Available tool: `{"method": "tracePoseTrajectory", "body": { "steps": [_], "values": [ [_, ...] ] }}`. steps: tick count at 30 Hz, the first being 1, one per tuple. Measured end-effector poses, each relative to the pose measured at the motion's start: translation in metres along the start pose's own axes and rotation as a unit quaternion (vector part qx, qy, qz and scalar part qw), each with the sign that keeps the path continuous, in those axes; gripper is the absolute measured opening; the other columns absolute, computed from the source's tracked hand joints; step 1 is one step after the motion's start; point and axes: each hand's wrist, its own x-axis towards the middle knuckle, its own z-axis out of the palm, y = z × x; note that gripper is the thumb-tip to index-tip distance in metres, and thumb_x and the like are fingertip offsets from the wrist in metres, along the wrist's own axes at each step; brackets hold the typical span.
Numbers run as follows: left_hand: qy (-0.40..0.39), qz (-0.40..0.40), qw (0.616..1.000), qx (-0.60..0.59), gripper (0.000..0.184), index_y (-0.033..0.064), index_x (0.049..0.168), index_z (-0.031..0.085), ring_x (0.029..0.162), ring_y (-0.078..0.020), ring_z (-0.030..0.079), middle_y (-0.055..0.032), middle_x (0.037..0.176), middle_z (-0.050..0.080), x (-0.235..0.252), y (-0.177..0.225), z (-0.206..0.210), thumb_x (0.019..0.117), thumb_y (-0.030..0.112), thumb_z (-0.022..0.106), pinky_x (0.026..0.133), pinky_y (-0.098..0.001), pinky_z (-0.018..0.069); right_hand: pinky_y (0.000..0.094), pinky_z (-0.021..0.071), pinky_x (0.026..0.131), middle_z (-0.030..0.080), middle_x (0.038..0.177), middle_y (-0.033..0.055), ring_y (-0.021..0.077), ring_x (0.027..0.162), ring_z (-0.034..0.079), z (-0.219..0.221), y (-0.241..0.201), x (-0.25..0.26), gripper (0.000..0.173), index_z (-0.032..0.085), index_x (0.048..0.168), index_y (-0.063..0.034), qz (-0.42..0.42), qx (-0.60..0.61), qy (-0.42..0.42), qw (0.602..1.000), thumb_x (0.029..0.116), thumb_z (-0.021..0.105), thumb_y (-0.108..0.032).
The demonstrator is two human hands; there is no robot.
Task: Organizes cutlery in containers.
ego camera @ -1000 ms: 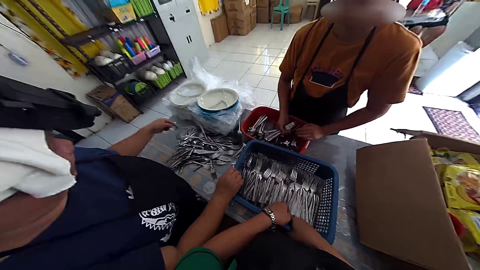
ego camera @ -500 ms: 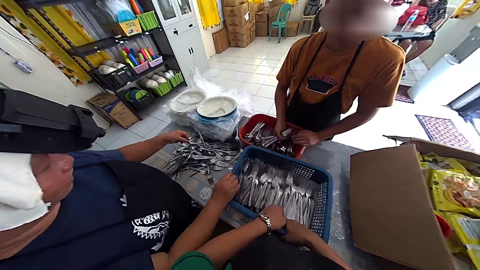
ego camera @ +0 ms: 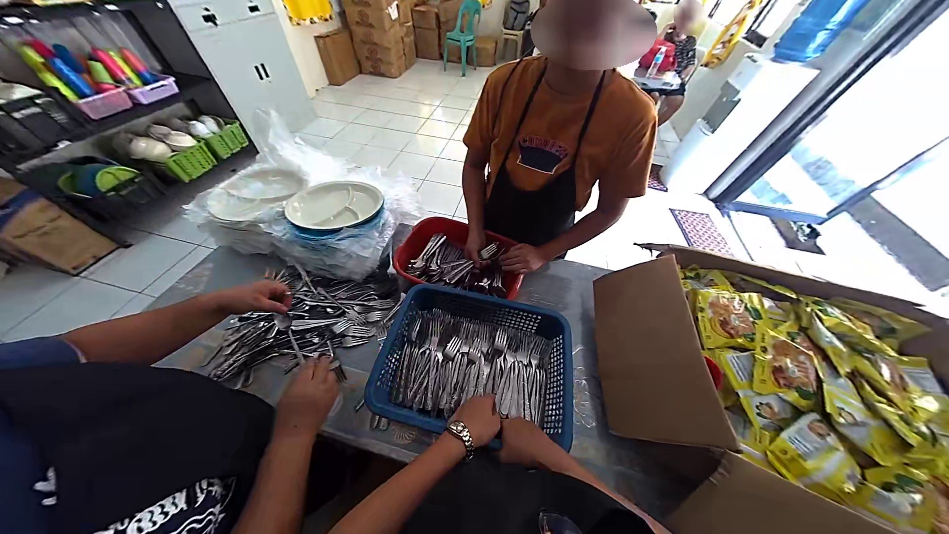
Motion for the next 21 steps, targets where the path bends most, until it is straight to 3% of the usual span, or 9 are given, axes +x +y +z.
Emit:
{"method": "tracePoseTrajectory", "body": {
  "steps": [4, 11, 16, 21],
  "values": [
    [-0.001, 0.004, 1.0, -0.008, 0.038, -0.0005, 0.129, 0.062, 0.12, -0.0401, 0.064, -0.0256, 0.122, 0.067, -0.0028, -0.0001, -0.0008, 0.1065, 0.023, 0.042, 0.1, -0.0612, 0.0487, 0.0663, 0.0491, 0.097, 0.068, 0.123, 0.0251, 0.0422, 0.119, 0.064, 0.0027, -0.002, -0.0023, 0.058, 0.066, 0.123, 0.0001, 0.008, 0.012, 0.011, 1.0, 0.0958, 0.064, -0.051],
    [0.012, 0.02, 0.999, -0.03, 0.036, -0.0022, 0.13, 0.062, 0.12, -0.0415, 0.063, -0.027, 0.123, 0.066, -0.0098, 0.0021, -0.0038, 0.1057, 0.02, 0.046, 0.102, -0.0618, 0.0477, 0.0643, 0.0489, 0.1, 0.066, 0.129, 0.0245, 0.0418, 0.123, 0.063, 0.0034, -0.0019, 0.0018, 0.06, 0.061, 0.132, -0.0013, 0.018, 0.019, 0.029, 0.999, 0.0932, 0.069, -0.047],
    [0.004, 0.018, 1.0, -0.012, 0.037, -0.0004, 0.128, 0.063, 0.119, -0.0399, 0.065, -0.0251, 0.121, 0.068, -0.0036, -0.002, -0.0011, 0.1067, 0.022, 0.042, 0.1, -0.0618, 0.0491, 0.0658, 0.0495, 0.097, 0.068, 0.124, 0.0263, 0.0435, 0.12, 0.064, 0.0008, -0.0088, -0.0046, 0.054, 0.068, 0.118, 0.0027, 0.046, -0.004, 0.0, 0.999, 0.0964, 0.063, -0.047],
    [-0.009, 0.011, 1.0, 0.003, 0.039, -0.0006, 0.126, 0.064, 0.118, -0.0396, 0.065, -0.0251, 0.121, 0.068, -0.0036, 0.001, -0.0041, 0.1083, 0.024, 0.04, 0.1, -0.0614, 0.0489, 0.0648, 0.0504, 0.097, 0.068, 0.124, 0.0253, 0.0418, 0.121, 0.064, 0.0013, -0.0072, 0.0007, 0.055, 0.068, 0.116, 0.0027, 0.046, -0.011, -0.011, 0.999, 0.095, 0.064, -0.048]
  ]
}}
